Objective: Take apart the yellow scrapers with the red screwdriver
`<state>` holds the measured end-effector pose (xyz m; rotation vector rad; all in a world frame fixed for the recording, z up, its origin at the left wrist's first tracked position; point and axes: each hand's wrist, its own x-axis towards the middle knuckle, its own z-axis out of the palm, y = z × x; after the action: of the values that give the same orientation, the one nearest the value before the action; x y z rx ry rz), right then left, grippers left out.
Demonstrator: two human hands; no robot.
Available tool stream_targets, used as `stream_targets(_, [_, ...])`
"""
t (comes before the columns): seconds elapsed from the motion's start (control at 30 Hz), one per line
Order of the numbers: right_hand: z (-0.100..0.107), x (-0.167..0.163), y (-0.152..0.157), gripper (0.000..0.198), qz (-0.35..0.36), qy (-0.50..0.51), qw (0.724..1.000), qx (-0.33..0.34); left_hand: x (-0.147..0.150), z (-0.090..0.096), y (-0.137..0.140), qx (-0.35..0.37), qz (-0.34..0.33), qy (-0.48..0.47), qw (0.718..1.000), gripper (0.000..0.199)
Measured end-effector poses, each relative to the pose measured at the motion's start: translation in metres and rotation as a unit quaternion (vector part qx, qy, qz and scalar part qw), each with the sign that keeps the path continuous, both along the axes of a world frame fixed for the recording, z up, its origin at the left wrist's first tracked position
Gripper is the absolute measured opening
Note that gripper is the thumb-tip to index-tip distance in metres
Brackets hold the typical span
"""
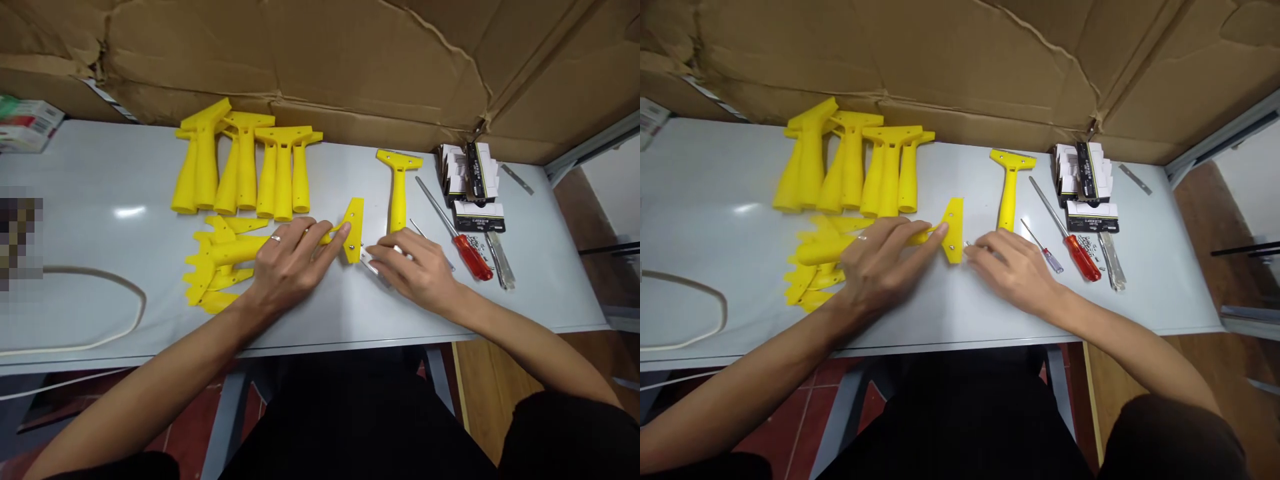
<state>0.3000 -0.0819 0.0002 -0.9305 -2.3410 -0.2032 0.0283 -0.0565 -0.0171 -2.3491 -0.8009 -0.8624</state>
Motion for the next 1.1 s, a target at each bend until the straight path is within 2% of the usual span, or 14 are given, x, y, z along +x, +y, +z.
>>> stream_targets(0.1, [-0.004, -0.023, 0.011, 0.012, 0.008, -0.014, 1.0, 0.001, 0.002, 0.001, -0.001, 0.007, -0.005, 0.011, 1.0, 0.051])
stream_targets(0.2, [-0.009, -0.03, 0.017, 0.01, 0.0, -0.06, 0.998, 0.008, 0.004, 0.001, -0.003, 0.003, -0.014, 0.012, 1.0, 0.054])
stream_targets(0.33, [-0.008, -0.027, 0.015, 0.01, -0.017, -0.084, 0.996, 0.037, 0.006, -0.004, -0.003, -0.02, -0.007, 0.012, 1.0, 0.054])
stream_targets(0.5, [0.003, -0.018, 0.01, 0.005, -0.029, -0.061, 0.997, 0.024, 0.007, -0.01, -0.002, -0.046, 0.026, 0.014, 0.998, 0.038])
stream_targets(0.67, [0.0, -0.023, 0.012, 0.013, -0.013, -0.058, 0.998, 0.002, 0.009, -0.006, -0.002, -0.011, 0.034, 0.024, 0.999, 0.032])
stream_targets(0.8, [-0.009, -0.031, 0.011, 0.003, -0.016, -0.101, 0.992, 0.069, 0.013, -0.002, -0.005, 0.003, 0.018, 0.037, 0.999, 0.028])
stream_targets(0.87, [-0.009, -0.033, 0.01, 0.005, -0.019, -0.127, 0.985, 0.111, 0.014, -0.001, -0.007, 0.009, 0.017, 0.048, 0.999, 0.029])
stream_targets(0.93, [-0.007, -0.031, 0.009, 0.005, -0.015, -0.127, 0.984, 0.123, 0.014, -0.001, -0.008, 0.015, 0.019, 0.053, 0.998, 0.029])
stream_targets(1.0, [-0.005, -0.024, 0.011, 0.003, -0.018, -0.092, 0.991, 0.098, 0.013, -0.002, -0.008, 0.012, 0.018, 0.055, 0.998, 0.029])
stream_targets(1.1, [-0.004, -0.01, 0.016, 0.009, -0.041, -0.048, 0.998, 0.025, 0.009, -0.004, -0.005, -0.007, 0.021, 0.036, 0.999, 0.034])
